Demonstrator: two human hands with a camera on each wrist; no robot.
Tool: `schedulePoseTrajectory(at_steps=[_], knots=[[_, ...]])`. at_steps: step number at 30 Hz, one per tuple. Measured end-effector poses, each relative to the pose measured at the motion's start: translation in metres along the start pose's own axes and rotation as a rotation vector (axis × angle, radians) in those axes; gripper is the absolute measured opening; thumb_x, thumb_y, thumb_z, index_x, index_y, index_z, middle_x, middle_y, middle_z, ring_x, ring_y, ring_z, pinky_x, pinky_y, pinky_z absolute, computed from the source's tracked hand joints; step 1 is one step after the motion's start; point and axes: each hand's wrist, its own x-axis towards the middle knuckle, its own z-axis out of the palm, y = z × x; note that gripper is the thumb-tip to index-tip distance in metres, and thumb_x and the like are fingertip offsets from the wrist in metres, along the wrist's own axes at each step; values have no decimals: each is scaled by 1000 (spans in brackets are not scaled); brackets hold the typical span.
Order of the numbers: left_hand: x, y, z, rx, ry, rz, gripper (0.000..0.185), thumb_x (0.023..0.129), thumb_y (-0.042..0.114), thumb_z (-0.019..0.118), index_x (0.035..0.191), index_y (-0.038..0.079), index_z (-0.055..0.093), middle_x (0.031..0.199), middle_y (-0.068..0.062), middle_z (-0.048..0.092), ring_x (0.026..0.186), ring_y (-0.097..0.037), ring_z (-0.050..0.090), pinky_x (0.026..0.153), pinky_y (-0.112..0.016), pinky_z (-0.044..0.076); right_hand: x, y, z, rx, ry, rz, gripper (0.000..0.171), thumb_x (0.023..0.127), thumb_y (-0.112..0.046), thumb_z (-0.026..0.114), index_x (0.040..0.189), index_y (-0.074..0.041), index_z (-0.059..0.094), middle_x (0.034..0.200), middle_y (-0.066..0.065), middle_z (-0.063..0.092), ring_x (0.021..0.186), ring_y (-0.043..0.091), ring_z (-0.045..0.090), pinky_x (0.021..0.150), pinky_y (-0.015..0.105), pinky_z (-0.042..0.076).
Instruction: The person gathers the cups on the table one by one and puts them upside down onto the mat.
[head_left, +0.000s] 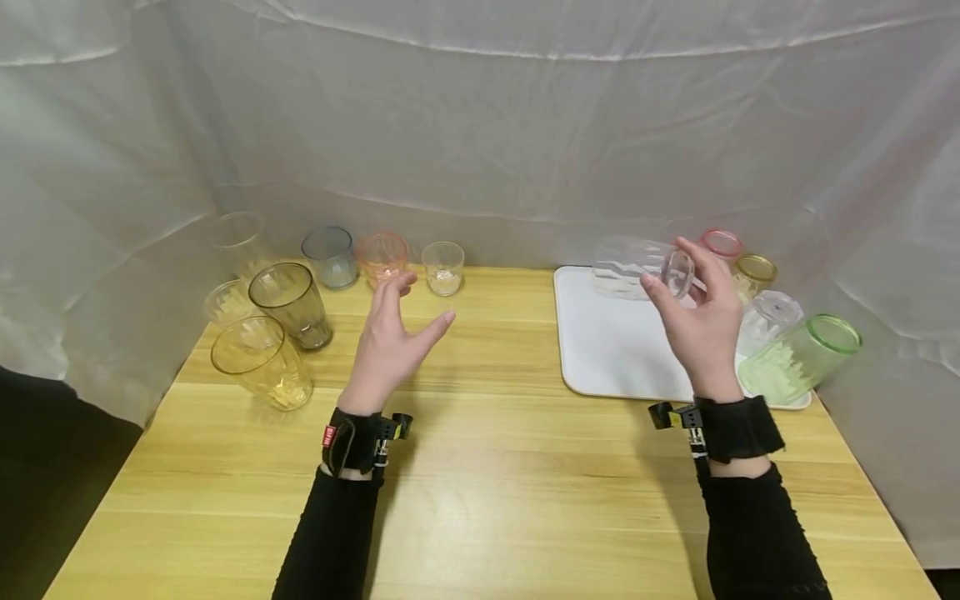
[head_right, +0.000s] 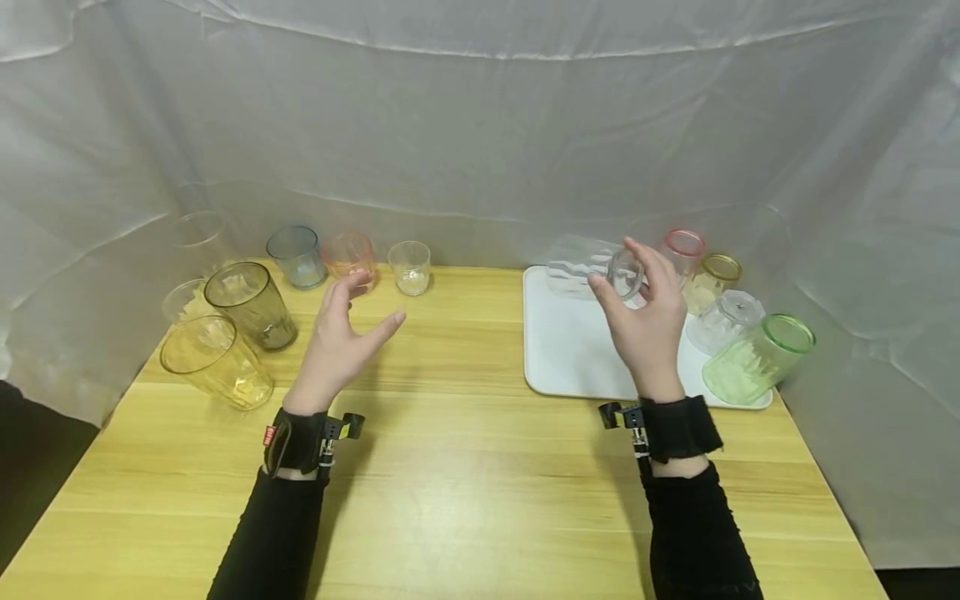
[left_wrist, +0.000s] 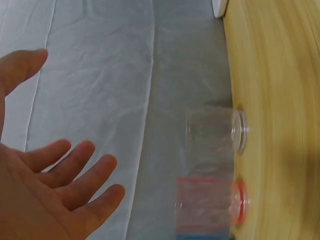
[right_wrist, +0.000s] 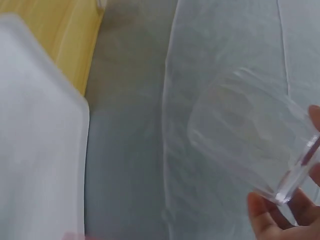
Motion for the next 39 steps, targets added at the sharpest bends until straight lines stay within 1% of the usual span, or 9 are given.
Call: schedulePoseTrajectory(at_steps=[2,4,8,11,17,21,25,31,39], knots=[[0,-1,-3,39,-17,8,83,93,43,77,155,5,37,155,-14,42,141,-33,43,112,-57,43,3,3,-7,-66,-40,22,57,91,-7,80,145,-12,62,143,13,59,133,26,54,102,23,47],[0,-2,-6,60,-29,14,83,93,43,77,155,4,37,154,-14,42,141,-34,43,112,-57,43,7,7,-13,-124,-86,45,57,93,-12,80,147,-14,61,144,13,58,136,27,52,103,28,46],[0,-5,-9,85,-49,22,81,95,41,76,155,3,38,157,-15,41,142,-34,43,114,-57,42,14,16,-27,-204,-182,113,59,95,-20,78,150,-15,57,149,15,54,140,32,46,105,47,43],[0,-7,-10,97,-63,7,80,95,41,75,155,4,38,160,-15,39,144,-35,41,116,-57,40,20,25,-35,-248,-246,156,60,96,-25,76,151,-11,55,152,20,51,141,38,43,105,58,39],[0,-9,-10,95,-97,-45,79,96,43,73,156,6,39,161,-13,38,146,-35,39,117,-58,38,28,44,-46,-359,-341,207,64,96,-29,74,151,-3,52,150,31,48,141,52,39,111,70,31],[0,-9,-9,94,-104,-53,80,96,44,73,157,7,37,161,-13,38,146,-35,40,116,-59,39,29,60,-47,-452,-372,200,61,95,-24,74,146,3,55,144,38,49,135,58,41,108,72,31],[0,-9,-8,98,-101,-50,79,96,43,73,157,7,37,161,-13,38,146,-35,41,116,-59,39,28,77,-49,-511,-375,175,58,93,-18,74,142,7,56,141,41,48,132,61,41,108,74,28],[0,-10,-7,103,-93,-43,77,96,42,73,156,6,39,160,-13,39,146,-35,41,116,-58,40,29,93,-54,-558,-377,171,57,94,-16,73,142,10,54,142,42,47,134,62,38,111,74,26],[-1,-9,-6,115,-102,-45,77,96,41,73,156,6,39,161,-13,38,147,-36,40,117,-58,38,31,107,-56,-603,-395,173,56,94,-16,72,140,11,55,139,43,49,132,62,39,112,73,25]])
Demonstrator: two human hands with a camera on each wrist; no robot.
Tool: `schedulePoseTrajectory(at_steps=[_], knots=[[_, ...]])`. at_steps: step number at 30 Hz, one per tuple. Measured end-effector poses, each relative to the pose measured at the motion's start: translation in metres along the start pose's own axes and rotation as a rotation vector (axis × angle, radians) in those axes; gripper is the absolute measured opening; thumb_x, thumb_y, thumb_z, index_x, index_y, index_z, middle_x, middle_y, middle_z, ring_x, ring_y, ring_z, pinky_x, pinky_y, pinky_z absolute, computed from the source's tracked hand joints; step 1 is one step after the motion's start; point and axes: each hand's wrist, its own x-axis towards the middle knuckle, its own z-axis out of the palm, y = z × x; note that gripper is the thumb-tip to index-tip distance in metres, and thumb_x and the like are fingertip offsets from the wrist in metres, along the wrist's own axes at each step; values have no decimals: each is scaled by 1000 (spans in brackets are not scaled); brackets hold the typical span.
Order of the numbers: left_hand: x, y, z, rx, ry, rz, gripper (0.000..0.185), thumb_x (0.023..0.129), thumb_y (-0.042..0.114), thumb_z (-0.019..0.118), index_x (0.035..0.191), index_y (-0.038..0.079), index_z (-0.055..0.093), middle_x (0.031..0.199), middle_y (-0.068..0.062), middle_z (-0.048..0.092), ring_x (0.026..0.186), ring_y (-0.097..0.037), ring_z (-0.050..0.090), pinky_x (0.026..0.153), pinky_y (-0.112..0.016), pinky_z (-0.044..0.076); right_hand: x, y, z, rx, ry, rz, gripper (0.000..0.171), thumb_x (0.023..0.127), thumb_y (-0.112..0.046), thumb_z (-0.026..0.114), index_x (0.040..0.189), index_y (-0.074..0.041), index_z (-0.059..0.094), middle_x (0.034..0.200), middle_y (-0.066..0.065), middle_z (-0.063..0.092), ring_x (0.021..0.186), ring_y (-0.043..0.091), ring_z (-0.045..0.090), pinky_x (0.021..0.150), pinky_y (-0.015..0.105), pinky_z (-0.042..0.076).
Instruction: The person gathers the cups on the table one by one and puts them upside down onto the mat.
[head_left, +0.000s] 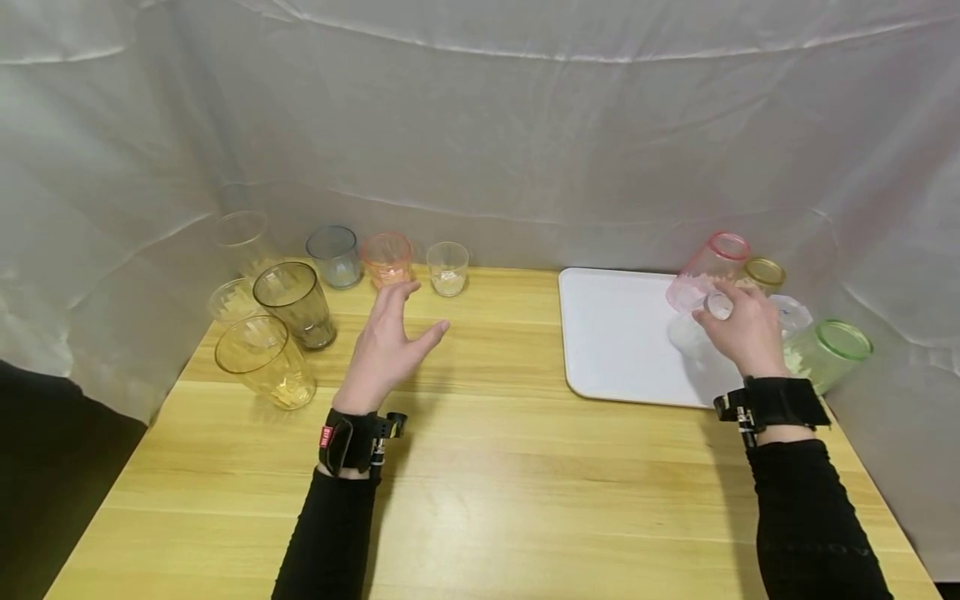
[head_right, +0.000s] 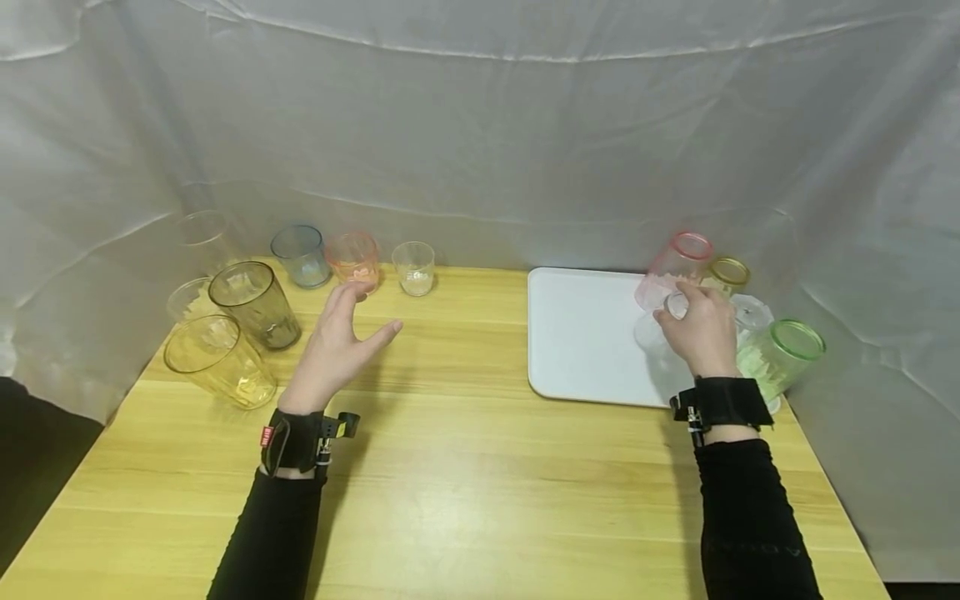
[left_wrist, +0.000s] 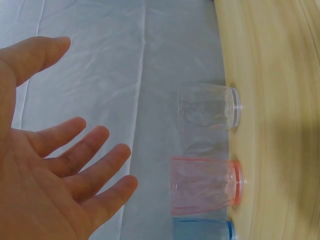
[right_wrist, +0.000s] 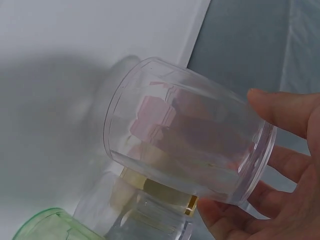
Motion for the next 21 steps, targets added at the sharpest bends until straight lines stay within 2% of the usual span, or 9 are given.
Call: schedulePoseTrajectory(at_steps=[6,13,21], knots=[[-1,0,0,9,-4,-6,77,96,42,73,156,6,39,162,-14,37,146,-36,40,116,-58,40,3,7,1,-37,-23,8,58,96,-18,69,142,13,51,136,45,47,127,65,38,109,73,27],[-3,0,1,16,4,5,76,96,41,73,155,5,40,161,-15,37,146,-36,41,115,-58,41,2,10,3,-51,-8,-13,57,93,-15,71,139,14,53,134,45,50,126,64,41,107,73,30],[-3,-1,2,34,19,9,75,96,41,74,154,6,42,159,-13,39,145,-34,42,114,-57,42,5,17,3,-58,-51,17,59,98,-20,65,144,15,48,136,47,45,128,66,37,110,74,26]])
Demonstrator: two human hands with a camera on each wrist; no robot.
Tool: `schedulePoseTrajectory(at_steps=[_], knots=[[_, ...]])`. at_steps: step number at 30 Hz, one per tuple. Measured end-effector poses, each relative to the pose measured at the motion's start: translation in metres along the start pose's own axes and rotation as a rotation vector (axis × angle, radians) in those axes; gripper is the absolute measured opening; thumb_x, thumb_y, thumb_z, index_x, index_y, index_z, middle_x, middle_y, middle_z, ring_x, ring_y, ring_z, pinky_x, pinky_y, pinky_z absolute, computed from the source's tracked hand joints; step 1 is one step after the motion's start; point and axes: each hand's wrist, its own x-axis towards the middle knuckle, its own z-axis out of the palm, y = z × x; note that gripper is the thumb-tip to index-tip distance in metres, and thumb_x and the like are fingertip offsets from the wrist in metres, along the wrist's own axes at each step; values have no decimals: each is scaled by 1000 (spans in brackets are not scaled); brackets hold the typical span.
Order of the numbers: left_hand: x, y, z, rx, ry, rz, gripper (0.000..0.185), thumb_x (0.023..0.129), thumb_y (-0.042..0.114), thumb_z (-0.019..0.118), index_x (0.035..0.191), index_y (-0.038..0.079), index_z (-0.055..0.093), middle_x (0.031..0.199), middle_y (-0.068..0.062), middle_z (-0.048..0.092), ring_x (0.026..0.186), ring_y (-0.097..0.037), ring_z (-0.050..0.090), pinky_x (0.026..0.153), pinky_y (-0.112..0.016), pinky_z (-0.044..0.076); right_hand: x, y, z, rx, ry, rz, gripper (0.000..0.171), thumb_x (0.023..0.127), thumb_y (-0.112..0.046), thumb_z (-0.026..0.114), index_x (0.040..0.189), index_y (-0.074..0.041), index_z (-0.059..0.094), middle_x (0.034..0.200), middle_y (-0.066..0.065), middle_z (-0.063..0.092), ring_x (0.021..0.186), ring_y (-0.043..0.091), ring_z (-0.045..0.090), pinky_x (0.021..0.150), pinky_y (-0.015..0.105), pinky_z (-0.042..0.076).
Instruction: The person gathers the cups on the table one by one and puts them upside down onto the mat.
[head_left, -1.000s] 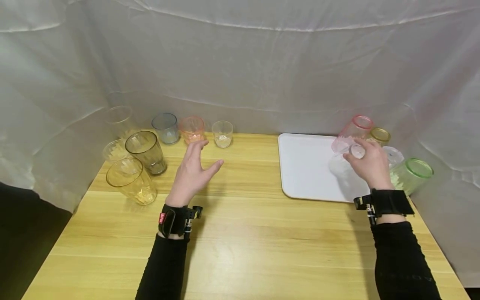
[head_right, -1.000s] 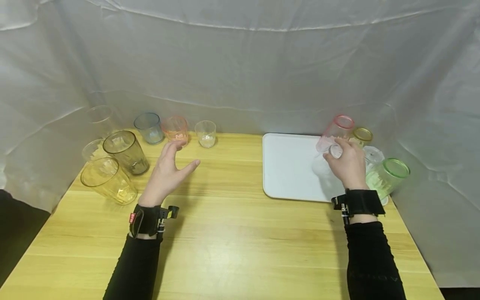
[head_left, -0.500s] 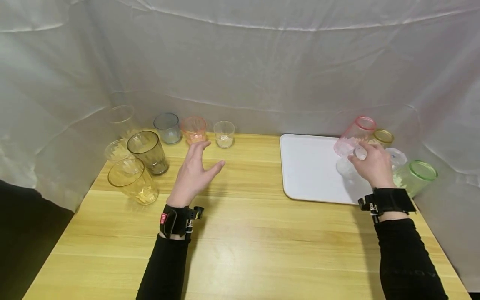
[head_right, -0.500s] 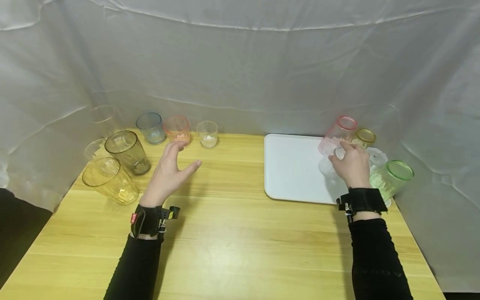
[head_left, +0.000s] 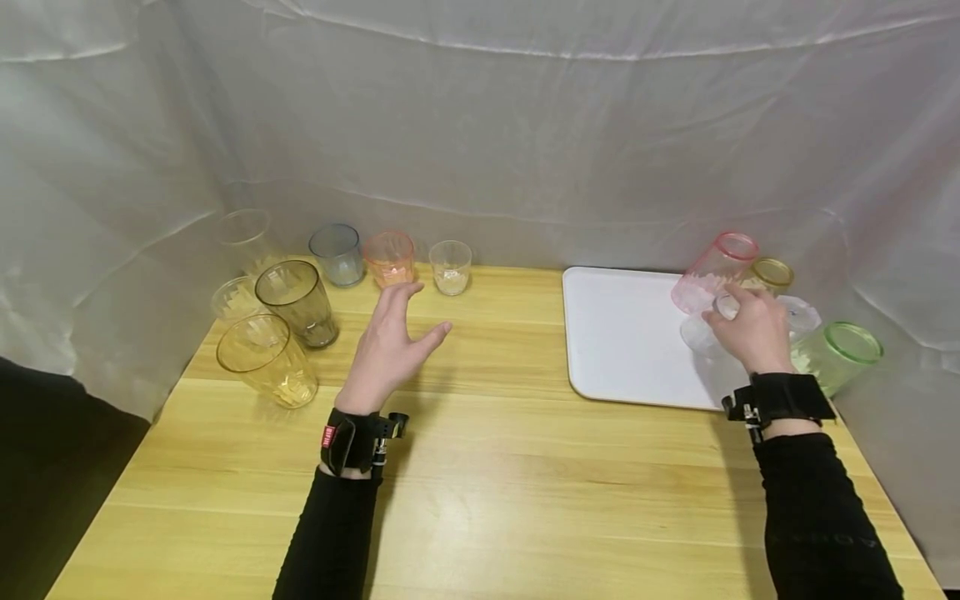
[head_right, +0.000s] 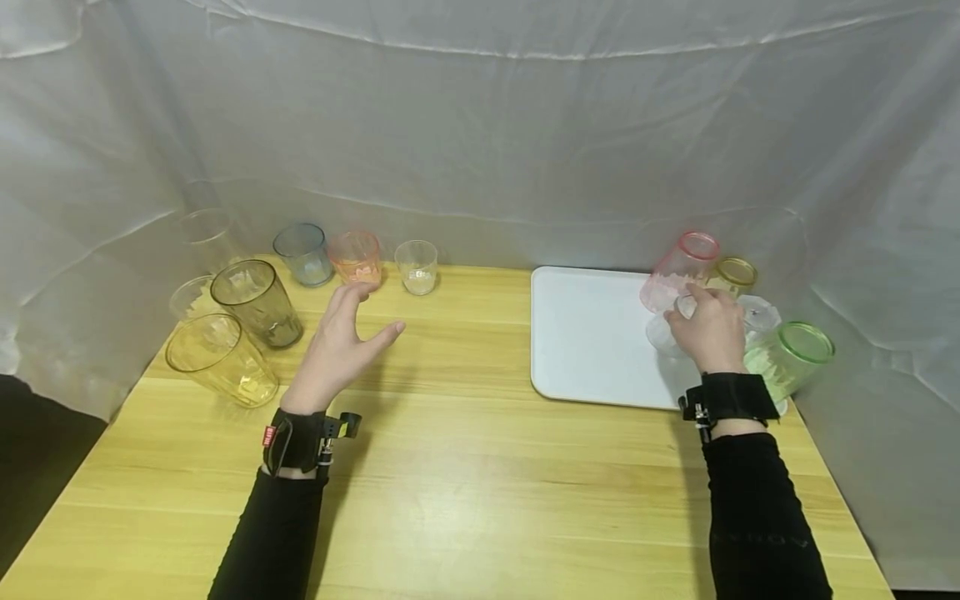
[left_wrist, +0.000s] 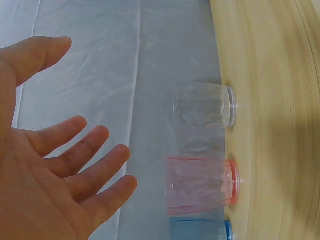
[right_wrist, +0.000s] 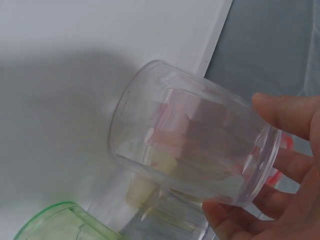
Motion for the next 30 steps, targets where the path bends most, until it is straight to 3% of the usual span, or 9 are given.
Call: schedulePoseTrajectory(at_steps=[19,24,30], knots=[[2,-3,5,-12,-17,-1,76,96,40,73,155,5,40,161,-15,37,147,-35,39,116,-56,40,-9,4,4,38,57,46,62,102,-21,61,150,13,41,144,46,40,133,64,35,112,72,27],[3,-7,8,-25,-1,-8,78,96,39,74,156,4,38,161,-16,36,147,-35,39,116,-56,41,-15,-8,-1,101,197,42,64,100,-27,62,152,6,44,152,37,40,139,59,36,116,68,28],[8,-12,13,-78,64,-19,84,94,34,76,158,4,32,161,-16,35,148,-34,36,118,-55,38,-23,-47,-10,234,367,-44,61,97,-26,67,150,0,52,153,27,48,143,47,41,120,60,29]])
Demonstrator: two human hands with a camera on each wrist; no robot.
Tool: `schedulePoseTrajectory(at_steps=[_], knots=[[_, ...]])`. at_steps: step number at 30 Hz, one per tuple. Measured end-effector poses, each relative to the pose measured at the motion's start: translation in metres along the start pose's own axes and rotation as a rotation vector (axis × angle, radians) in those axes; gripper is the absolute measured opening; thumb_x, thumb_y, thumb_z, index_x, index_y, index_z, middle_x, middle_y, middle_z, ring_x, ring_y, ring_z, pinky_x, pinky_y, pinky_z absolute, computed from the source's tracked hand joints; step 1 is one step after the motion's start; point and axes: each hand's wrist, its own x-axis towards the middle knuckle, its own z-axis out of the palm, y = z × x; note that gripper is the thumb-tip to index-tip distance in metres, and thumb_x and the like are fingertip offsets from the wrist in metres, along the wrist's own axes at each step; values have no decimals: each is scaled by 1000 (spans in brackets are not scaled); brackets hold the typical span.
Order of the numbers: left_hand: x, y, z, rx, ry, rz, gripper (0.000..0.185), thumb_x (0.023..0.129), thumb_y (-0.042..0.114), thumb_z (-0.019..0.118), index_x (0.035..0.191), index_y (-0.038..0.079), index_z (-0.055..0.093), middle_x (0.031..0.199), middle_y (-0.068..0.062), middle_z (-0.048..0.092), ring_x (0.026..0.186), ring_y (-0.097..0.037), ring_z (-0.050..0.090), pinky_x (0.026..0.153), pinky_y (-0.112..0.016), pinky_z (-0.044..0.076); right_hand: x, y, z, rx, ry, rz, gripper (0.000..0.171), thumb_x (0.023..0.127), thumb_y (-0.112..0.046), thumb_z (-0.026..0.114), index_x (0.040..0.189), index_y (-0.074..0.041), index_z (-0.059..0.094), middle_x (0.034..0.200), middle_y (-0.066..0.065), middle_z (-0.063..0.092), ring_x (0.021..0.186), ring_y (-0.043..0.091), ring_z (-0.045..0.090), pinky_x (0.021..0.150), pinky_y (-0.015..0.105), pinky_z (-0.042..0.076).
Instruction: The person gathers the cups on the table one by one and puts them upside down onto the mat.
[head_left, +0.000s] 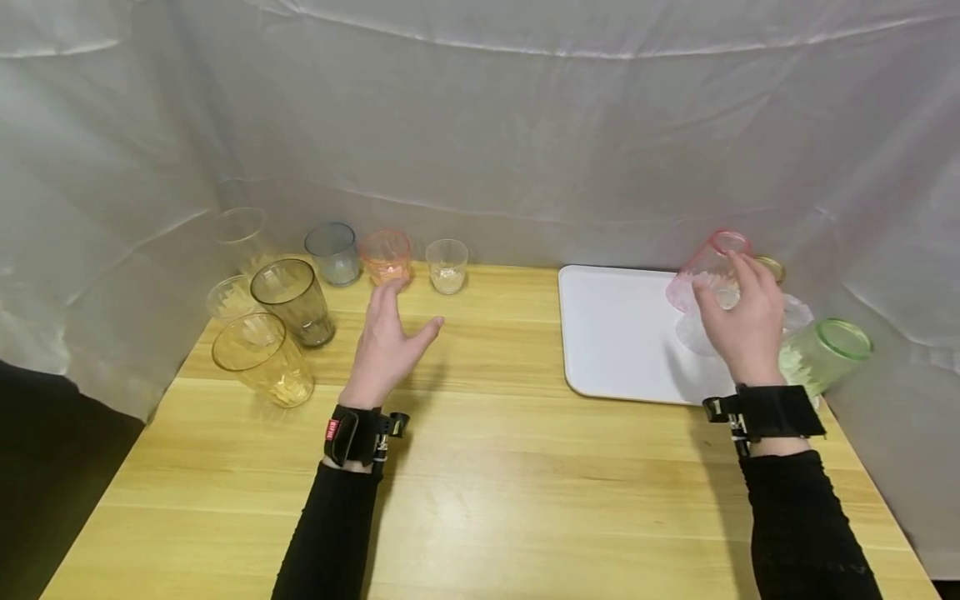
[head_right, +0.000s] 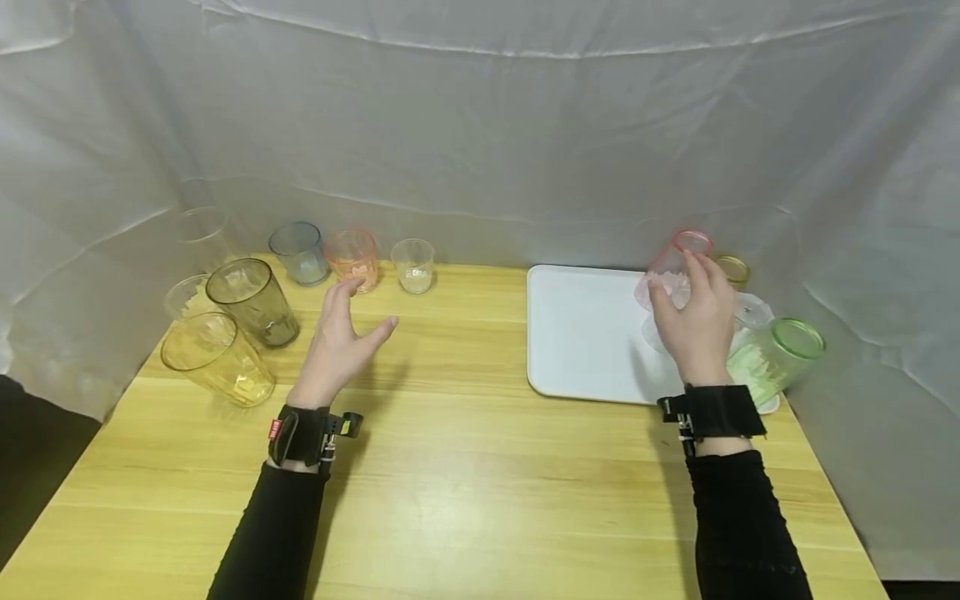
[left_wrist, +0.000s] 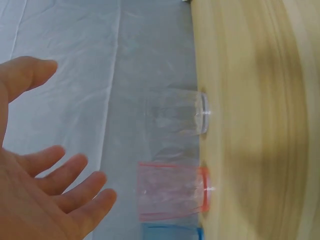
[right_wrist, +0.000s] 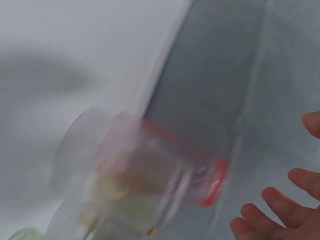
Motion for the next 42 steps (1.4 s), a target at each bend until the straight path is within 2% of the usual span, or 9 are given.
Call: schedulePoseTrajectory(at_steps=[6,10,15,24,33,38,42], knots=[[3,-3,7,-57,69,-10,89,93,35,78,160,5,28,164,-18,29,152,-35,30,120,-58,35,-9,-37,10,112,92,-134,57,93,-20,73,143,3,59,146,25,55,138,45,48,118,56,36],[5,-4,12,-89,107,-23,90,93,37,78,160,6,28,164,-17,27,152,-35,30,119,-56,36,-19,-58,21,158,102,-221,56,93,-18,75,142,4,59,145,25,57,137,44,50,118,53,37],[11,-6,17,-108,125,-29,90,93,37,78,160,4,28,164,-15,28,151,-33,31,122,-52,34,-38,-84,38,209,63,-290,57,93,-15,76,144,3,58,148,24,55,137,44,50,119,54,36],[28,-8,29,-113,103,-50,93,92,40,78,159,0,27,164,-18,28,150,-35,33,123,-52,32,-76,-116,74,249,-33,-366,62,90,-17,79,145,2,57,148,24,55,136,43,51,116,57,39],[53,-16,44,-117,137,-111,93,90,39,80,159,2,29,160,-19,33,146,-36,39,119,-53,38,-112,-132,96,260,-188,-405,63,93,-21,78,148,0,54,151,24,51,138,44,49,114,59,42],[68,-21,53,-115,176,-120,90,90,35,80,157,1,31,158,-19,35,143,-36,41,117,-51,41,-126,-137,103,259,-234,-428,64,92,-22,78,148,-1,54,152,24,50,138,44,49,113,60,43],[78,-25,61,-112,182,-126,89,90,34,80,156,0,32,158,-20,35,145,-37,39,119,-50,38,-134,-140,104,245,-270,-442,64,93,-23,77,148,-1,54,153,23,50,138,42,49,112,59,44]])
